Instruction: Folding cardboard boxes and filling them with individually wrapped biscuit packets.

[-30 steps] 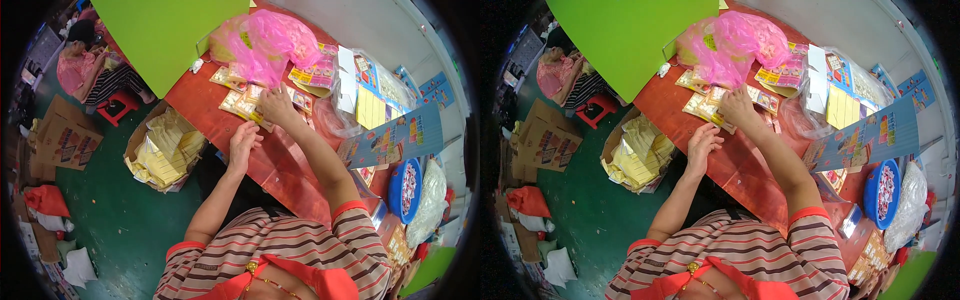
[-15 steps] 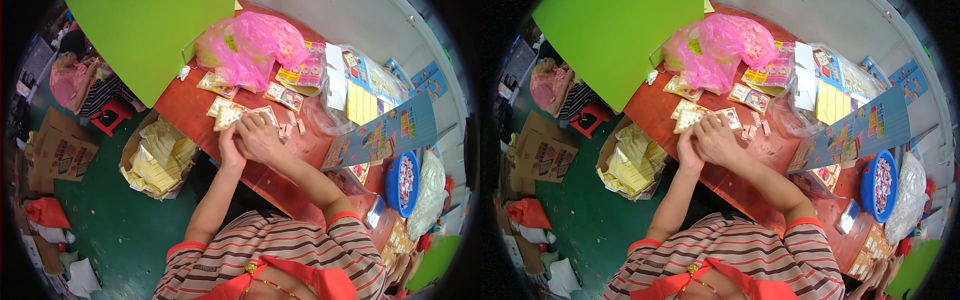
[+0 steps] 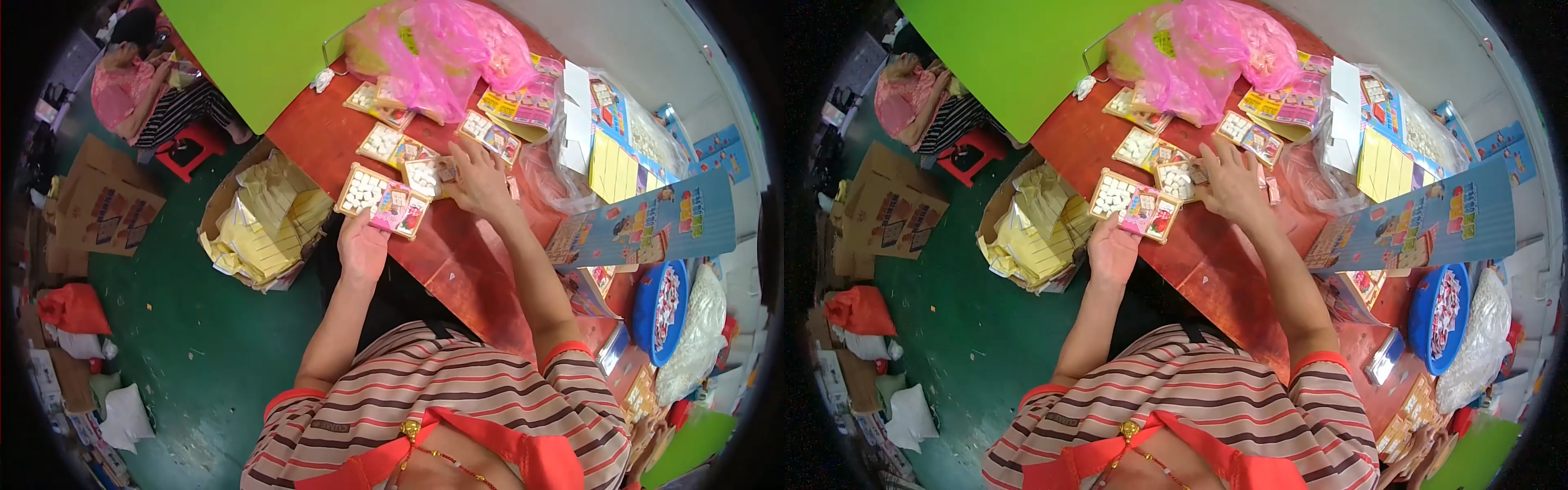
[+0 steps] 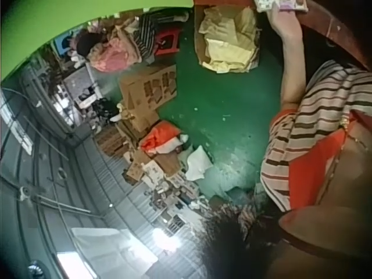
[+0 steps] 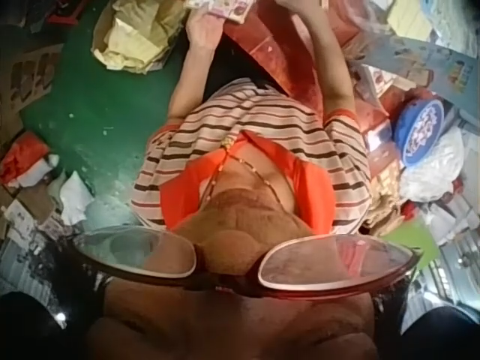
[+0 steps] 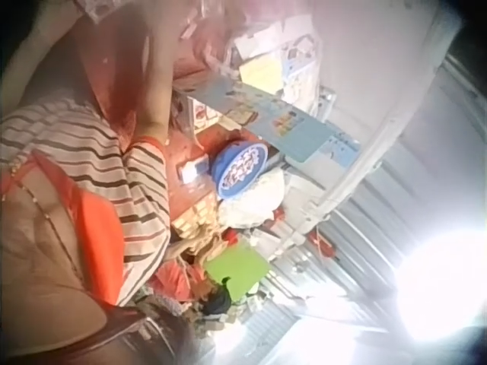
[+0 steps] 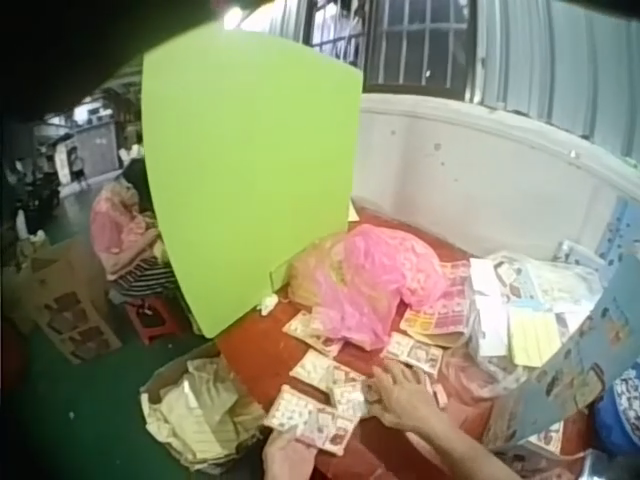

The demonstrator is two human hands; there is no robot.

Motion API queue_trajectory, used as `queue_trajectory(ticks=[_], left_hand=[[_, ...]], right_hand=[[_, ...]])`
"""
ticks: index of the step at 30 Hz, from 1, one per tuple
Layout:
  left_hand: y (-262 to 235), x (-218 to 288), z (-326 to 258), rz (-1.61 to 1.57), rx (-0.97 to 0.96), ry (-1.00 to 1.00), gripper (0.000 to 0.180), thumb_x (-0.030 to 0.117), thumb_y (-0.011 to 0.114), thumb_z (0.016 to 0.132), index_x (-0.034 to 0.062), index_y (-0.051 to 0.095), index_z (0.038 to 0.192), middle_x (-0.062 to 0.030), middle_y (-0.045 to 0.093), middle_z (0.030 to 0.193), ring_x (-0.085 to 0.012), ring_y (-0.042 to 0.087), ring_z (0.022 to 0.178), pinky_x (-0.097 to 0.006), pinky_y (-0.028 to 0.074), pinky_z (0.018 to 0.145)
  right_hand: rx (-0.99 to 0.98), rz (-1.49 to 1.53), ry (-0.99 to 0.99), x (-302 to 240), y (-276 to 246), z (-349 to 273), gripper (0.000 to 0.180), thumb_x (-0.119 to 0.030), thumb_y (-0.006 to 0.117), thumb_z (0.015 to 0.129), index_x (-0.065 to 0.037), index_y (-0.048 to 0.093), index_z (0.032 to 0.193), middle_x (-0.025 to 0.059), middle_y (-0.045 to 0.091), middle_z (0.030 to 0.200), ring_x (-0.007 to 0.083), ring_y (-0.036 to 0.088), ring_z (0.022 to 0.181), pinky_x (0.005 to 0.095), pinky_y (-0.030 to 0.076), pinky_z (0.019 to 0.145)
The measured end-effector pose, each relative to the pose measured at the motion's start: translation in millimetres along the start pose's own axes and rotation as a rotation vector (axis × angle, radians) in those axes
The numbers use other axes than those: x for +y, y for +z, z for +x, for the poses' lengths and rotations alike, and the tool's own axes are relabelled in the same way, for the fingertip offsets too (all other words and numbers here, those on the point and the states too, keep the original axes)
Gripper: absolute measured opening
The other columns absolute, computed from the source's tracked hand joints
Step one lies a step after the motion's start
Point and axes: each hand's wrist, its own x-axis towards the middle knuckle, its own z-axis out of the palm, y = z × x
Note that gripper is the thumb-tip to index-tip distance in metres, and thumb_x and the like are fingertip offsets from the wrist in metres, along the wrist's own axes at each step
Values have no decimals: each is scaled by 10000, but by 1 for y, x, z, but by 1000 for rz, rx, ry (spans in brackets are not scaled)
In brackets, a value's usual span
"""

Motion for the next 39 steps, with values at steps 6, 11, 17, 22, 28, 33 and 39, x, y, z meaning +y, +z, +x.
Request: queue_trajectory(ticks=[6, 11, 17, 22, 28, 33, 39], left_hand=[[12, 0, -16, -3, -239, 35, 516, 69, 503, 902, 35, 396, 1405, -142, 490, 1387, -270, 471, 1286, -454, 365, 1085], [20, -4, -19, 8, -369, 57, 608, 169, 571, 893, 85, 348, 1452, -128, 433, 1443, -265, 421, 1319, -436, 288, 1113], [46, -31, -54, 84, -389, 135, 712, 274, 635, 848, 51, 333, 1453, -101, 459, 1391, -240, 411, 1312, -398, 281, 1117], [46, -37, -52, 65, -253, 22, 607, 268, 551, 868, -27, 404, 1378, -157, 504, 1325, -264, 475, 1247, -400, 330, 1092], [32, -33, -48, 63, -239, -34, 559, 356, 490, 892, -38, 486, 1288, -167, 573, 1238, -266, 547, 1156, -396, 405, 1021], [31, -34, -55, 146, -181, 29, 593, 376, 474, 907, -44, 446, 1325, -171, 555, 1281, -285, 535, 1183, -415, 392, 1039], [26, -35, -54, 52, -245, -32, 559, 343, 494, 919, -4, 422, 1351, -143, 551, 1274, -261, 534, 1185, -398, 393, 1041]], right_hand=[[-174, 574, -84, -62, -39, -26, 401, -234, 713, 797, -5, 605, 1108, 188, 608, 1108, 385, 587, 997, 440, 453, 838], [430, 447, -217, -85, -42, -56, 289, -93, 724, 732, -13, 631, 994, 141, 635, 1011, 332, 609, 884, 396, 474, 756], [647, 170, -289, -96, -32, -74, 315, -56, 700, 684, -5, 628, 986, 113, 629, 1021, 285, 613, 895, 390, 473, 764], [521, 278, -286, -112, -29, -90, 345, -100, 702, 687, 10, 621, 1005, 126, 606, 1105, 292, 595, 967, 398, 440, 823], [472, 494, -240, -102, -40, -96, 371, -177, 715, 753, -27, 600, 1072, 147, 592, 1092, 318, 566, 949, 404, 424, 835], [460, 403, -93, -102, -41, -82, 312, -148, 710, 753, -60, 598, 1031, 110, 593, 1004, 279, 568, 907, 382, 407, 777], [532, 388, -146, -96, -24, -79, 193, -69, 687, 751, -81, 616, 930, 57, 604, 871, 241, 578, 773, 367, 396, 737]])
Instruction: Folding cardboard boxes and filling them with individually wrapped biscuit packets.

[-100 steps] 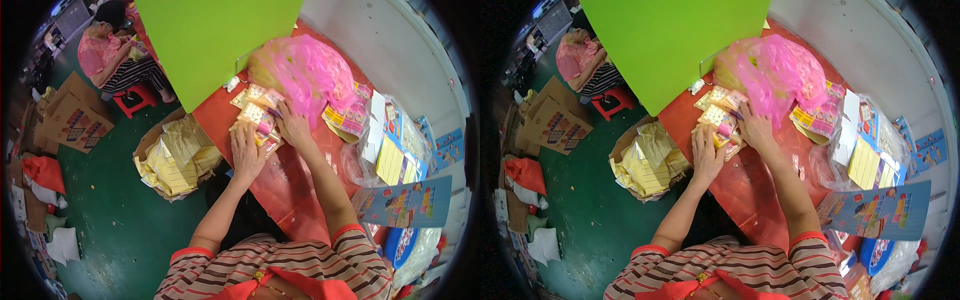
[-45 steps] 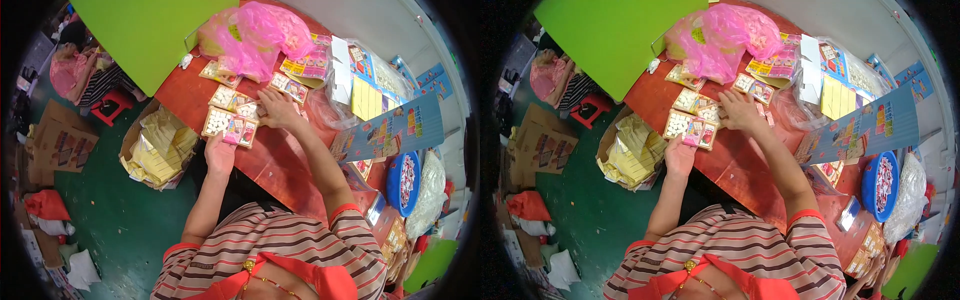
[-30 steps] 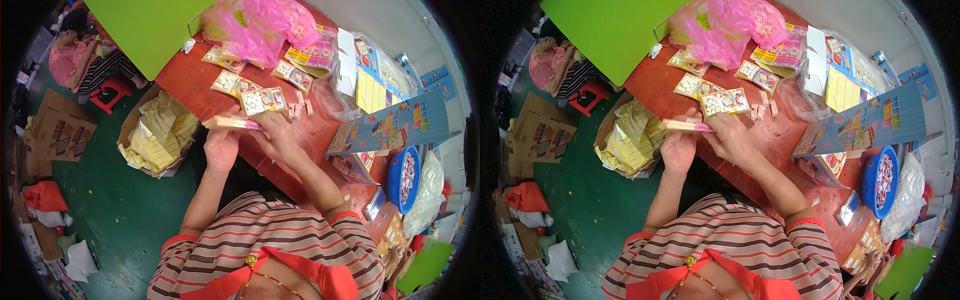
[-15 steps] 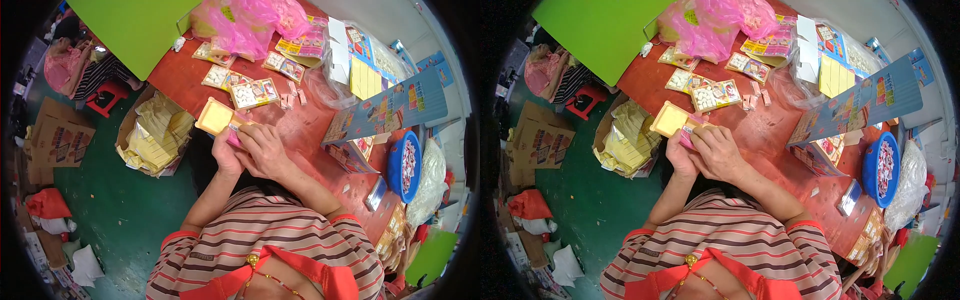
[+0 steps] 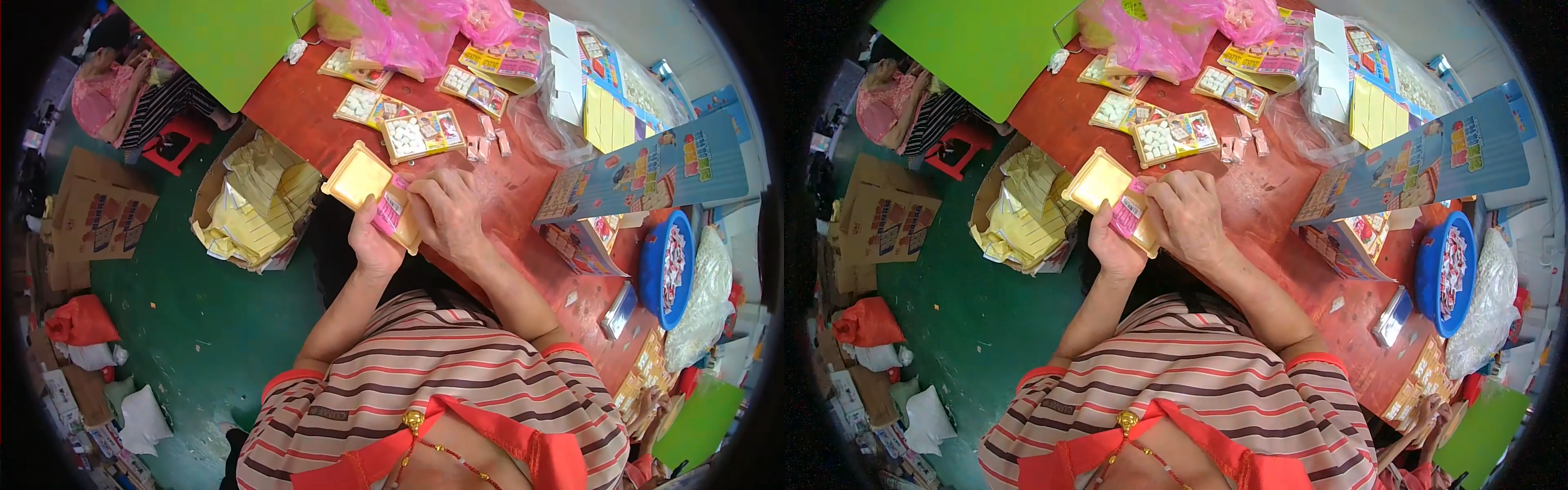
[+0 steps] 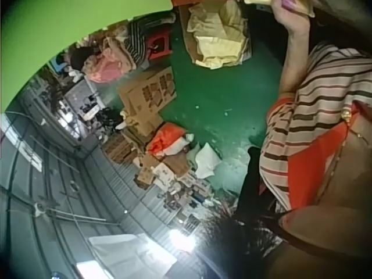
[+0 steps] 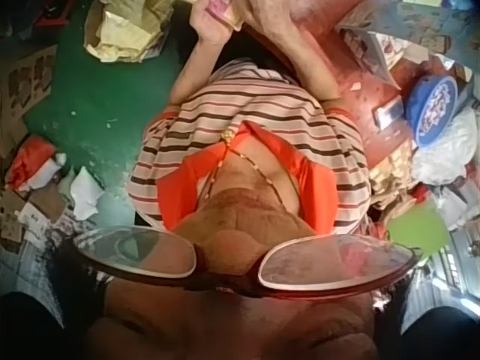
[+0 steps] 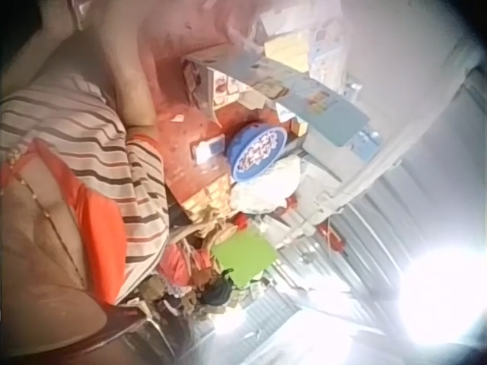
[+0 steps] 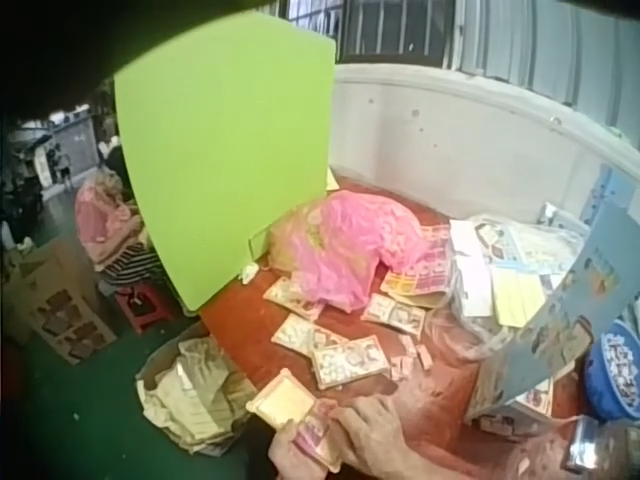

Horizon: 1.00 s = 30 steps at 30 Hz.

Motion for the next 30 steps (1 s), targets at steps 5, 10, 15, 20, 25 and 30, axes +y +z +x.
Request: queue_trajectory(ticks=[5, 10, 15, 20, 25, 30], left_hand=[[-4, -2, -2, 11, 42, 33, 561, 407, 476, 939, 20, 439, 1344, -135, 566, 1251, -267, 548, 1169, -423, 413, 1021], [-5, -1, -4, 44, 52, 1, 560, 422, 474, 948, 36, 435, 1352, -123, 563, 1256, -264, 541, 1176, -422, 410, 1023], [-8, 0, -7, 110, 1, -23, 580, 422, 489, 955, 41, 392, 1381, -118, 543, 1267, -244, 536, 1181, -405, 419, 1021], [-19, -6, -6, 116, -31, -56, 599, 410, 525, 945, 37, 380, 1391, -114, 531, 1283, -233, 531, 1190, -384, 422, 1016], [-28, -10, -7, 157, -4, -65, 600, 402, 552, 930, 29, 393, 1372, -110, 543, 1247, -226, 548, 1153, -371, 440, 989], [-20, -6, -9, 200, 11, -69, 579, 377, 606, 896, 13, 440, 1314, -109, 580, 1131, -206, 588, 1032, -343, 479, 909]], right_hand=[[-51, 16, -1, -5, 4, -3, 194, -52, 679, 748, -81, 614, 929, 54, 605, 857, 241, 579, 767, 377, 401, 737], [-70, 75, 93, -11, -1, -3, 330, -73, 671, 739, -78, 622, 1065, 96, 595, 960, 275, 578, 896, 389, 411, 798], [-249, 196, 102, -21, -20, 9, 333, -79, 656, 723, -79, 612, 1053, 122, 553, 1053, 297, 542, 988, 410, 390, 837], [-297, 229, 106, -13, -17, 2, 364, -47, 652, 688, -97, 623, 1048, 115, 538, 1099, 313, 520, 1026, 412, 395, 870], [-283, 193, 87, -17, -20, -1, 263, -21, 680, 674, -67, 609, 924, 100, 562, 1079, 303, 521, 1001, 406, 398, 850], [-286, 218, 136, -22, -24, -7, 188, -24, 675, 738, -48, 597, 907, 80, 610, 943, 294, 569, 881, 403, 416, 810]])
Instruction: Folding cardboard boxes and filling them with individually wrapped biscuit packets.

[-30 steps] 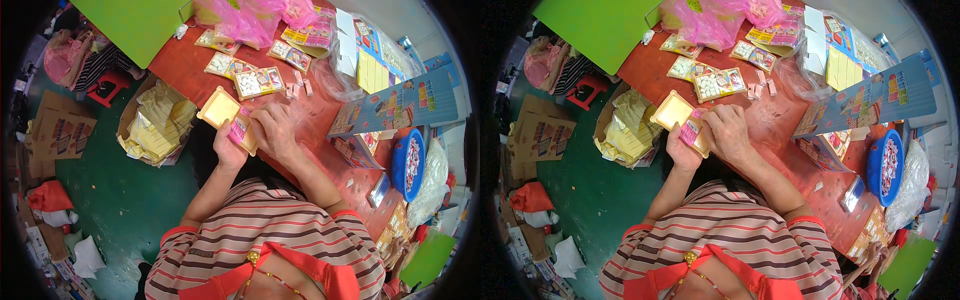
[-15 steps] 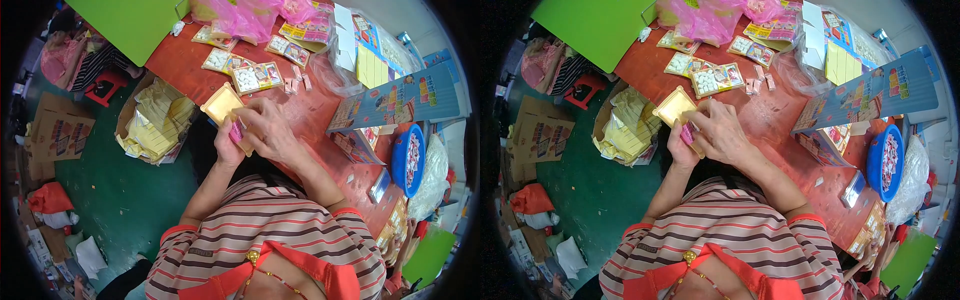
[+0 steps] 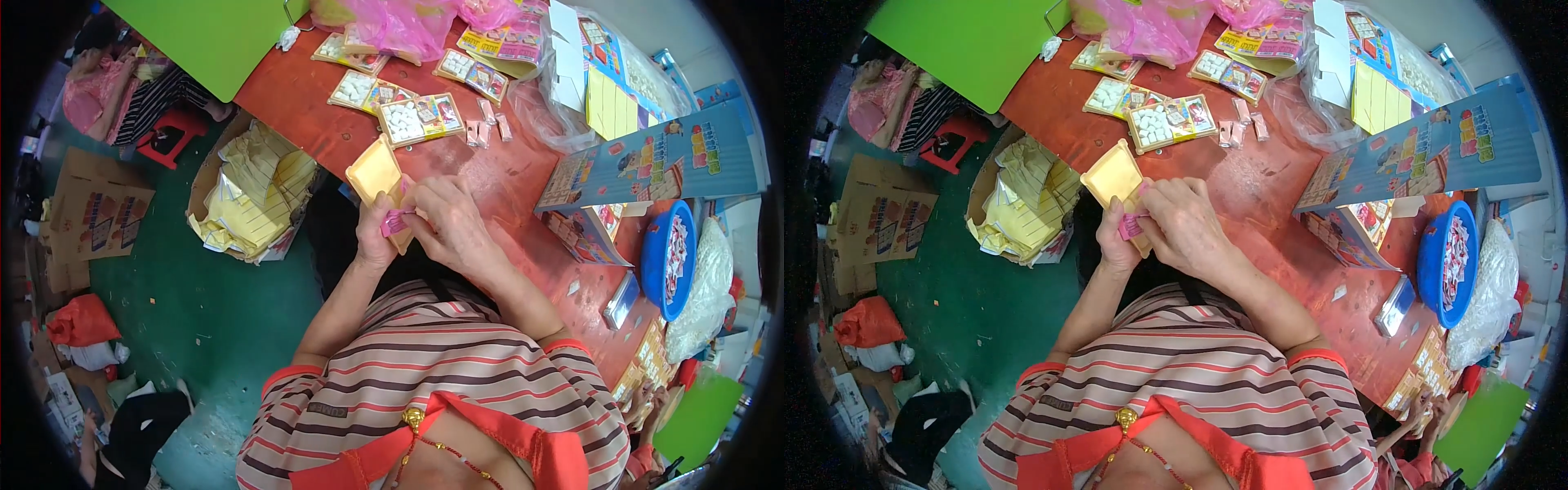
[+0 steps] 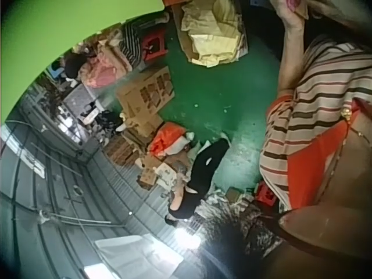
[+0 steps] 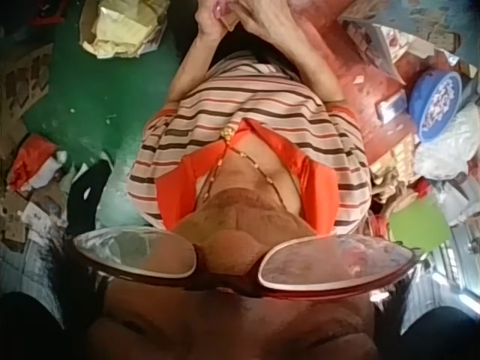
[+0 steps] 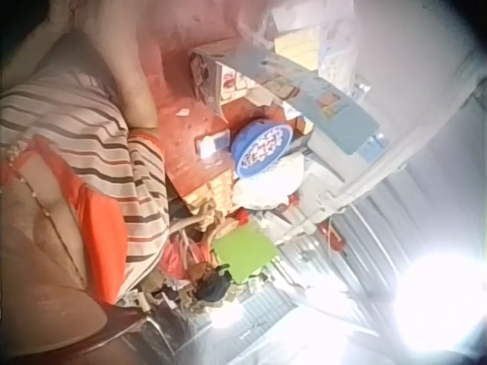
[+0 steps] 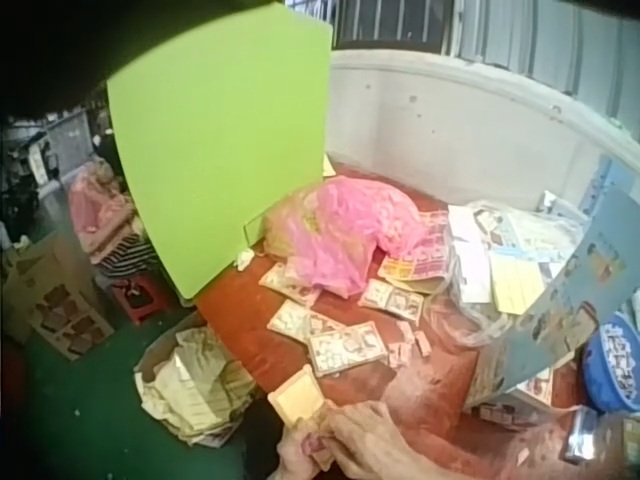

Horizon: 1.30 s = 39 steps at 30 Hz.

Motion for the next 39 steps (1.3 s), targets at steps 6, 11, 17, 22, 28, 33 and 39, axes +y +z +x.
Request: queue_trajectory(ticks=[6, 11, 17, 22, 28, 33, 39], left_hand=[[5, 3, -3, -76, -98, 31, 670, 388, 681, 835, -16, 433, 1309, -117, 572, 1051, -195, 587, 962, -318, 495, 842], [10, 6, -11, -159, -143, 30, 884, 376, 717, 799, -15, 278, 1459, -128, 552, 1150, -212, 571, 1040, -345, 470, 909], [28, 16, -23, -123, -133, 69, 904, 304, 736, 788, -8, 245, 1479, -126, 538, 1229, -223, 545, 1134, -359, 420, 1012], [30, 15, -28, -122, -141, 81, 895, 268, 725, 796, -8, 225, 1484, -125, 505, 1289, -220, 515, 1193, -363, 387, 1056], [32, 10, -31, -83, -44, 90, 793, 353, 607, 870, -17, 248, 1473, -152, 446, 1383, -242, 467, 1258, -383, 351, 1085], [13, 9, -25, -102, -2, 24, 692, 418, 447, 941, -45, 314, 1438, -196, 563, 1237, -274, 561, 1130, -390, 420, 1013], [9, 3, -24, -69, 11, 90, 688, 414, 455, 928, -37, 324, 1430, -161, 574, 1111, -234, 571, 1010, -369, 449, 917]], right_hand=[[-4, 343, 269, 0, 12, -12, 159, -18, 676, 819, -18, 581, 947, 109, 638, 859, 262, 619, 693, 355, 491, 659], [136, 364, 198, -1, 20, -14, 231, 15, 686, 815, -13, 559, 1006, 131, 637, 878, 261, 631, 728, 329, 514, 674], [183, 105, -14, -7, 16, -12, 265, 57, 669, 784, -36, 562, 1008, 106, 607, 865, 281, 593, 774, 359, 460, 682], [222, 42, -79, -4, 24, -16, 326, 46, 637, 767, -79, 554, 1056, 88, 509, 813, 290, 489, 766, 409, 366, 709], [199, -129, -63, 1, 25, -15, 341, 79, 632, 781, -68, 542, 1075, 83, 571, 877, 259, 538, 777, 365, 393, 701], [153, 326, 179, 20, 31, -26, 239, 29, 576, 866, -29, 522, 1091, 76, 555, 893, 177, 532, 778, 312, 439, 715], [-8, 358, 217, 7, 9, -22, 121, -128, 632, 875, -32, 617, 948, 60, 566, 911, 175, 549, 842, 309, 414, 747]])
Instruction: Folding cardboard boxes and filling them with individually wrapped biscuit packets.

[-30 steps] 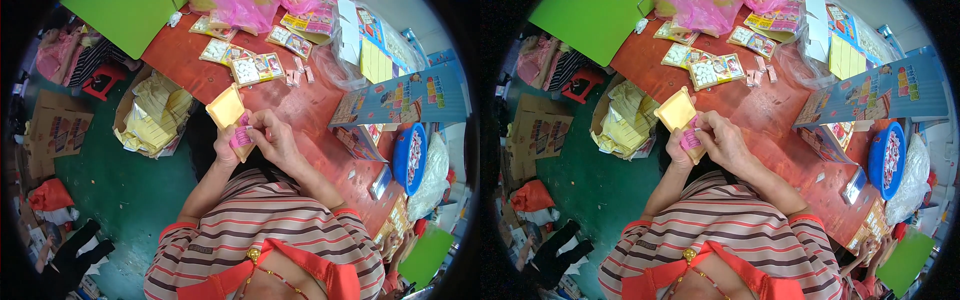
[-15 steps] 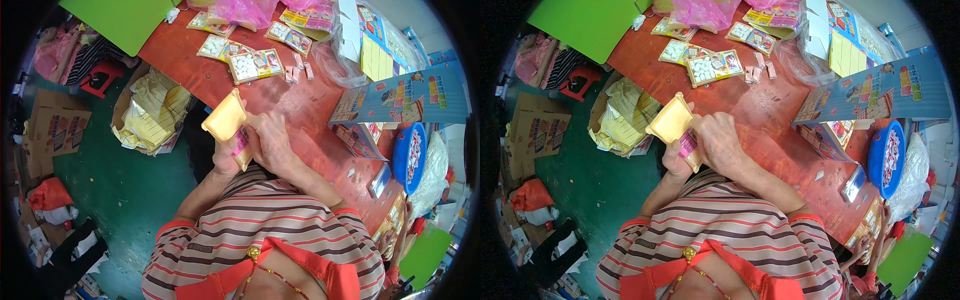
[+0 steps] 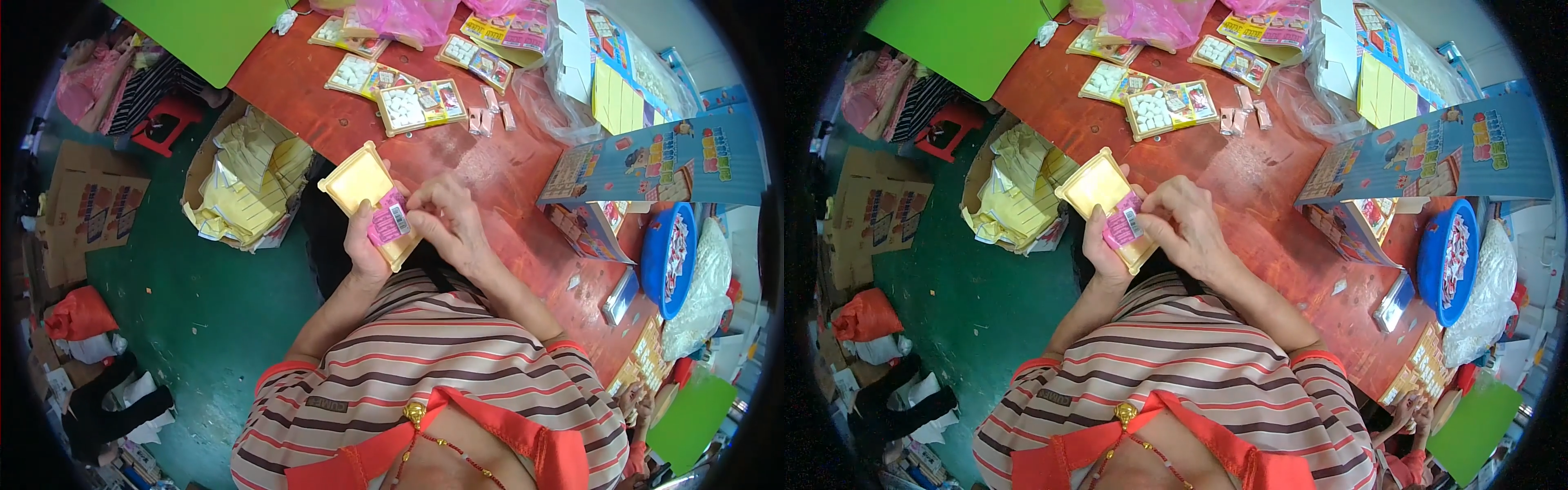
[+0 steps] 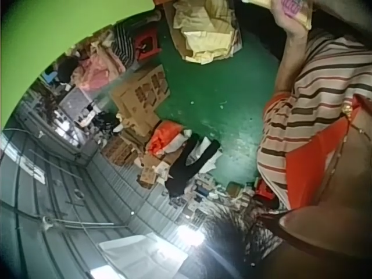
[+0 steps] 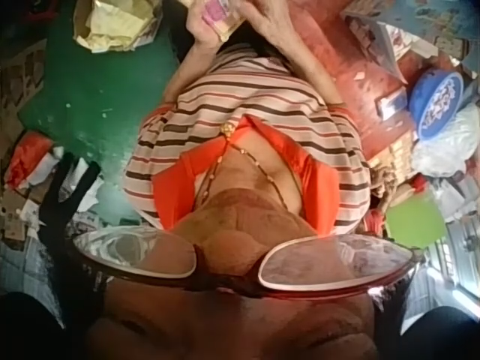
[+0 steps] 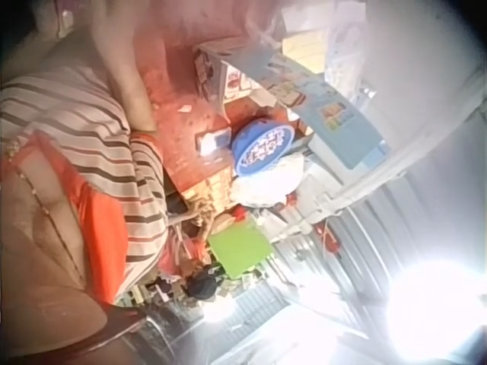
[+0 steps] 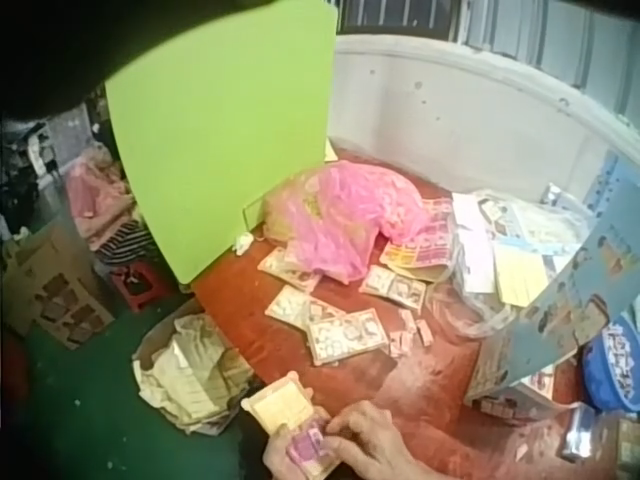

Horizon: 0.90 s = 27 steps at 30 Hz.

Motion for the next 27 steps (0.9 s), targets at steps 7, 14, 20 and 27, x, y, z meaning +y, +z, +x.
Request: queue_trajectory(ticks=[7, 14, 20, 27], left_hand=[[1, -4, -3, 112, -43, 75, 728, 428, 464, 900, -32, 293, 1438, -170, 532, 1152, -238, 529, 1054, -376, 408, 962], [8, -3, -14, 87, -35, 33, 707, 369, 497, 881, -23, 297, 1435, -168, 515, 1211, -258, 515, 1125, -400, 376, 1018], [5, 1, -18, 61, 19, 31, 553, 70, 526, 821, -76, 421, 1344, -169, 570, 1212, -228, 563, 1123, -353, 437, 997], [7, 3, -15, 67, 105, -25, 542, 9, 507, 816, -69, 438, 1348, -197, 546, 1315, -225, 568, 1155, -347, 444, 1011]], right_hand=[[95, -125, -91, 0, 13, -2, 100, -110, 686, 790, -69, 620, 853, 65, 550, 852, 249, 541, 859, 377, 345, 826], [91, -300, -48, 5, 23, -3, 95, -93, 679, 776, -70, 607, 833, 49, 548, 887, 220, 527, 905, 369, 330, 844], [133, -361, -109, 1, 26, -3, 130, -98, 685, 759, -83, 579, 833, 68, 523, 924, 258, 510, 928, 417, 332, 842], [159, -404, -63, 4, 33, -7, 216, -115, 694, 764, -90, 553, 926, 80, 536, 979, 260, 512, 963, 426, 330, 854]])
